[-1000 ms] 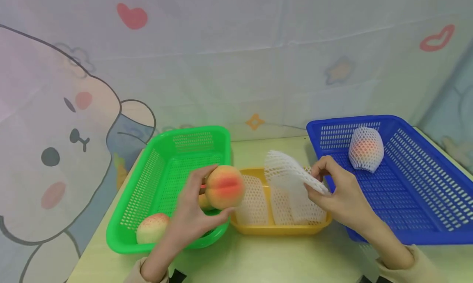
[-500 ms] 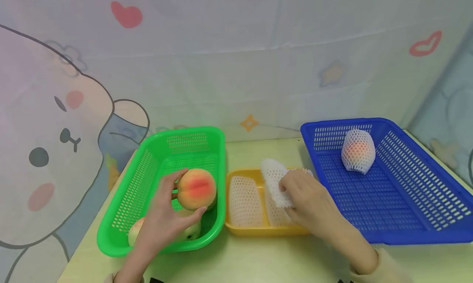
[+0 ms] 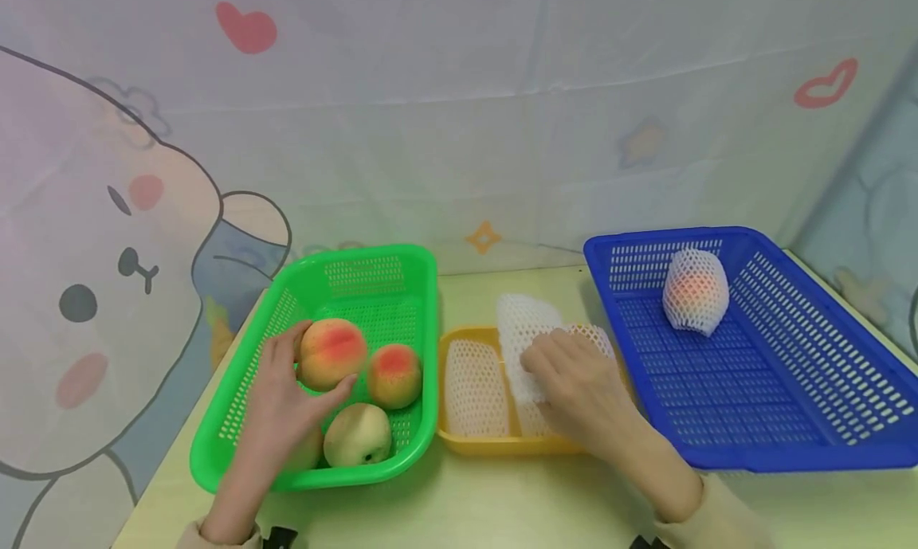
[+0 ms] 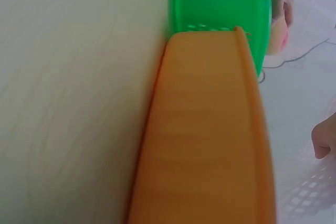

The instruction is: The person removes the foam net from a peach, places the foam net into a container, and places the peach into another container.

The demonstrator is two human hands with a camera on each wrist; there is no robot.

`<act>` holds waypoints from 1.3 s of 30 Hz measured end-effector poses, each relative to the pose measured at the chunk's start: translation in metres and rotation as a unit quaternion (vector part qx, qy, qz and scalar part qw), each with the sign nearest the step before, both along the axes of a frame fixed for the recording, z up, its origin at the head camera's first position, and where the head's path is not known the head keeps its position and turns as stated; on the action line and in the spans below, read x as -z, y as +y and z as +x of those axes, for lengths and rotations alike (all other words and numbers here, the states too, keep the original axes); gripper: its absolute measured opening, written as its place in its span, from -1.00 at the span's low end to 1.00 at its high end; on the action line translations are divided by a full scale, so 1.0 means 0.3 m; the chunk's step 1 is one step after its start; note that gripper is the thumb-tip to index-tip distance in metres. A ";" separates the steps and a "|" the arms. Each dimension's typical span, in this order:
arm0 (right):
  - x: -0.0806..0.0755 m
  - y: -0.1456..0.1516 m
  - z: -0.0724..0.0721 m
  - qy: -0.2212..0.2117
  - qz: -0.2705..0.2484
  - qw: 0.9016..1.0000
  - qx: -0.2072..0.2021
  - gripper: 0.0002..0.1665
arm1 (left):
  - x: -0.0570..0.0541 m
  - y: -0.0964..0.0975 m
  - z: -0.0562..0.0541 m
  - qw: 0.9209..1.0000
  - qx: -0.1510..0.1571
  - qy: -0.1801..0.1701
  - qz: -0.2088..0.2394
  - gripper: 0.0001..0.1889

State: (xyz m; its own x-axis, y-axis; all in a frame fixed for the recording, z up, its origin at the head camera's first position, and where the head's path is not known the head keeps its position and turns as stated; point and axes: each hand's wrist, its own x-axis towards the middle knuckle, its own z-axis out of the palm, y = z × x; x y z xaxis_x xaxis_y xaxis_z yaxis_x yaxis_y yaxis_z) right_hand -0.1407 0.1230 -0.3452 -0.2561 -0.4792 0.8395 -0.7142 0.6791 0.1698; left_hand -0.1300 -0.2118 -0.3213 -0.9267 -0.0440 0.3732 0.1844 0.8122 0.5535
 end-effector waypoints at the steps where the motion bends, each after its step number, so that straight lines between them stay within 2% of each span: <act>1: 0.007 -0.004 -0.005 0.005 0.006 1.000 0.009 -0.74 | 0.001 -0.004 -0.004 1.000 -0.010 -0.009 0.000 -0.15; 4: 0.027 -0.015 -0.016 0.009 0.030 0.999 0.034 -0.72 | 0.008 -0.017 -0.016 0.999 -0.032 -0.025 -0.008 -0.15; 8: 0.052 -0.023 -0.022 -0.023 0.057 0.997 0.054 -0.75 | 0.019 -0.034 -0.028 0.998 -0.045 -0.035 -0.021 -0.17; 11: 0.071 -0.031 -0.026 -0.056 0.070 0.995 0.052 -0.77 | 0.024 -0.041 -0.034 0.998 -0.045 -0.044 -0.029 -0.16; 17: 0.095 -0.036 -0.024 -0.114 0.107 0.986 0.064 -0.68 | 0.033 -0.054 -0.048 0.996 -0.032 -0.073 -0.041 -0.15; 20: 0.096 -0.033 -0.026 -0.165 0.105 0.979 0.057 -0.65 | 0.039 -0.058 -0.052 0.995 -0.025 -0.078 -0.051 -0.14; 23: 0.094 -0.030 -0.025 -0.239 0.097 0.965 0.047 -0.65 | 0.044 -0.061 -0.055 0.994 -0.022 -0.085 -0.060 -0.14; 27: 0.090 -0.025 -0.014 -0.343 0.082 0.935 0.044 -0.52 | 0.046 -0.062 -0.054 0.992 -0.017 -0.100 -0.070 -0.15; 30: 0.089 -0.024 -0.005 -0.399 0.073 0.913 0.039 -0.51 | 0.048 -0.062 -0.052 0.991 -0.010 -0.112 -0.074 -0.14; 34: 0.091 -0.026 0.000 -0.440 0.068 0.895 0.034 -0.57 | 0.049 -0.062 -0.049 0.988 0.001 -0.133 -0.080 -0.11; 39: 0.102 -0.025 0.001 -0.462 0.079 0.883 0.029 -0.56 | 0.054 -0.061 -0.051 0.985 0.004 -0.143 -0.092 -0.11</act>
State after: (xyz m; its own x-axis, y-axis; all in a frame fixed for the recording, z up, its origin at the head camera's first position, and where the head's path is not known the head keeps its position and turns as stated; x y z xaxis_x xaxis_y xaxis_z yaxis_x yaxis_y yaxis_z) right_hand -0.1406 0.1155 -0.3759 -0.8249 -0.5348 0.1831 -0.5618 0.7396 -0.3706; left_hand -0.1455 -0.2301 -0.3375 -0.9952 0.0081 0.0975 0.0492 0.9028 0.4272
